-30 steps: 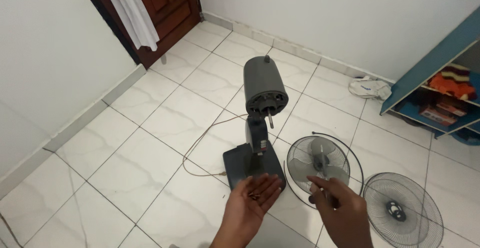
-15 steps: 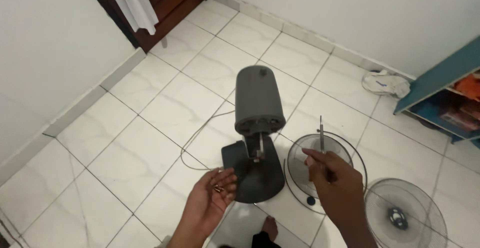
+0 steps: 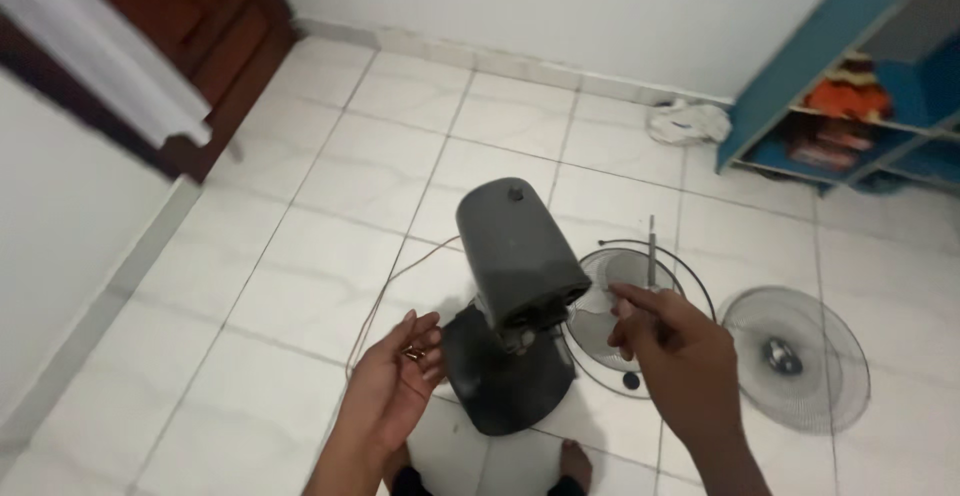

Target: The person uses a screwdriver to remove screws from the motor housing and stand of a disassembled standing fan. They manipulate the motor and stand components to access fasteners, then proceed to unscrew parts of the motor assembly.

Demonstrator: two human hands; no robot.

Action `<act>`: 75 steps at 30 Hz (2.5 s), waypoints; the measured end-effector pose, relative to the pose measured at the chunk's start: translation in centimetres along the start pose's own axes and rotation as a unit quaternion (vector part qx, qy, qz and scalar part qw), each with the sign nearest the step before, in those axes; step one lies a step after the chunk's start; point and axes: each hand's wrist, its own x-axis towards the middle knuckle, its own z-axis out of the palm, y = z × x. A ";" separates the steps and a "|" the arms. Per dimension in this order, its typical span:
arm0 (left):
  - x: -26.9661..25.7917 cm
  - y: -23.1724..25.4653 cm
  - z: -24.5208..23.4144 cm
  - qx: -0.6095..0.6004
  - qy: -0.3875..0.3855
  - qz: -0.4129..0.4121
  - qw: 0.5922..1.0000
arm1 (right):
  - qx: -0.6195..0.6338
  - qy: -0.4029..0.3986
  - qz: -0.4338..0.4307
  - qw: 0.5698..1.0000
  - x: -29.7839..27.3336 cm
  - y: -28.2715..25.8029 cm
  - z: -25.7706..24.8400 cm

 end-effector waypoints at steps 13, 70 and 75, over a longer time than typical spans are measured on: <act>5.5 10.8 -3.4 0.153 -0.110 -0.048 0.981 | -0.021 0.224 0.068 0.972 -5.9 -3.7 8.9; 19.2 14.1 17.2 0.665 -0.574 0.272 0.392 | -0.193 0.482 0.159 0.839 1.3 -7.9 27.7; 19.8 15.5 19.3 0.649 -0.629 0.264 0.337 | -0.188 0.535 0.206 0.797 2.6 -9.0 29.3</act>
